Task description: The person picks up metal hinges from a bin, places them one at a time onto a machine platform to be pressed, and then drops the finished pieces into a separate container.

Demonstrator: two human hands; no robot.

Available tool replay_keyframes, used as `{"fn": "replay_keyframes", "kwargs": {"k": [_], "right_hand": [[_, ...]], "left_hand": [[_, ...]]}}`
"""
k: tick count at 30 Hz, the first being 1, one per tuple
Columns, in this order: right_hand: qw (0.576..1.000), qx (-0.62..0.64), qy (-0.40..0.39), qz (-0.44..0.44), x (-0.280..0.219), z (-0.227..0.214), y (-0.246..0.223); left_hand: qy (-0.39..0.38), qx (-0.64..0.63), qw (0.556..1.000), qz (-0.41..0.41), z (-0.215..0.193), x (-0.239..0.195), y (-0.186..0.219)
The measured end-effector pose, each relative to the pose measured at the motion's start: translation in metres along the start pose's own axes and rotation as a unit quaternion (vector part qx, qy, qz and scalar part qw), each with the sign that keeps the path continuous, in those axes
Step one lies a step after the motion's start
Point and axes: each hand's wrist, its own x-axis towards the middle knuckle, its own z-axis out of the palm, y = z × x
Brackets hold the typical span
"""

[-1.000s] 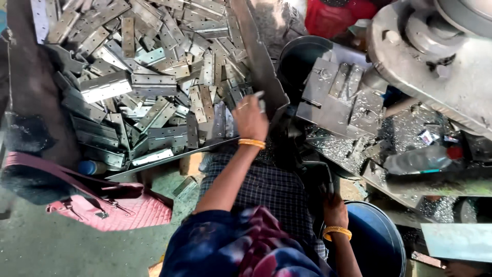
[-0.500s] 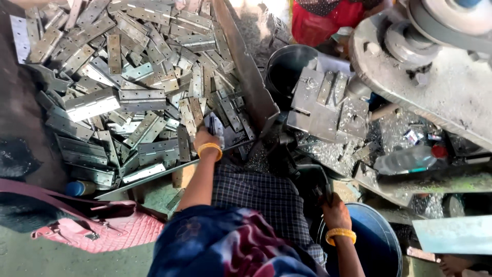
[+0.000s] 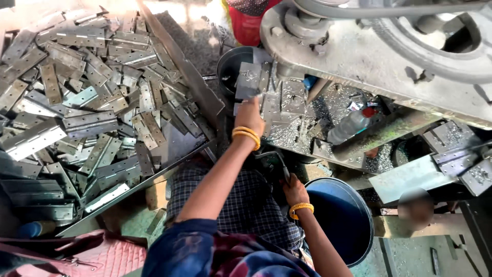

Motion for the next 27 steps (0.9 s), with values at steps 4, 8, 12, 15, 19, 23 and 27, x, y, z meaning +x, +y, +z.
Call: {"fn": "replay_keyframes", "kwargs": {"k": [4, 8, 12, 15, 19, 23, 27], "right_hand": [[1.000, -0.026, 0.000, -0.013, 0.009, -0.020, -0.008], [0.993, -0.106, -0.046, -0.013, 0.019, -0.061, -0.043], [0.995, -0.084, 0.005, -0.061, 0.029, -0.037, -0.014], [0.998, -0.063, -0.002, 0.003, 0.012, -0.002, 0.004], [0.999, -0.041, -0.002, -0.012, 0.009, -0.014, 0.017], [0.997, -0.062, -0.010, -0.034, 0.027, -0.051, -0.026], [1.000, 0.002, 0.008, 0.002, 0.005, 0.003, 0.006]], "left_hand": [[0.081, 0.044, 0.995, 0.042, 0.014, -0.021, 0.029], [-0.120, 0.174, 0.976, 0.048, -0.006, -0.030, 0.030], [-0.148, 0.176, 0.971, 0.060, -0.016, 0.000, 0.022], [-0.156, 0.156, 0.974, 0.059, -0.027, 0.002, 0.021], [-0.130, 0.214, 0.965, 0.082, -0.030, -0.026, 0.039], [-0.133, 0.202, 0.968, 0.059, -0.022, -0.021, 0.029], [-0.135, 0.153, 0.978, 0.046, -0.016, -0.021, 0.028]]}}
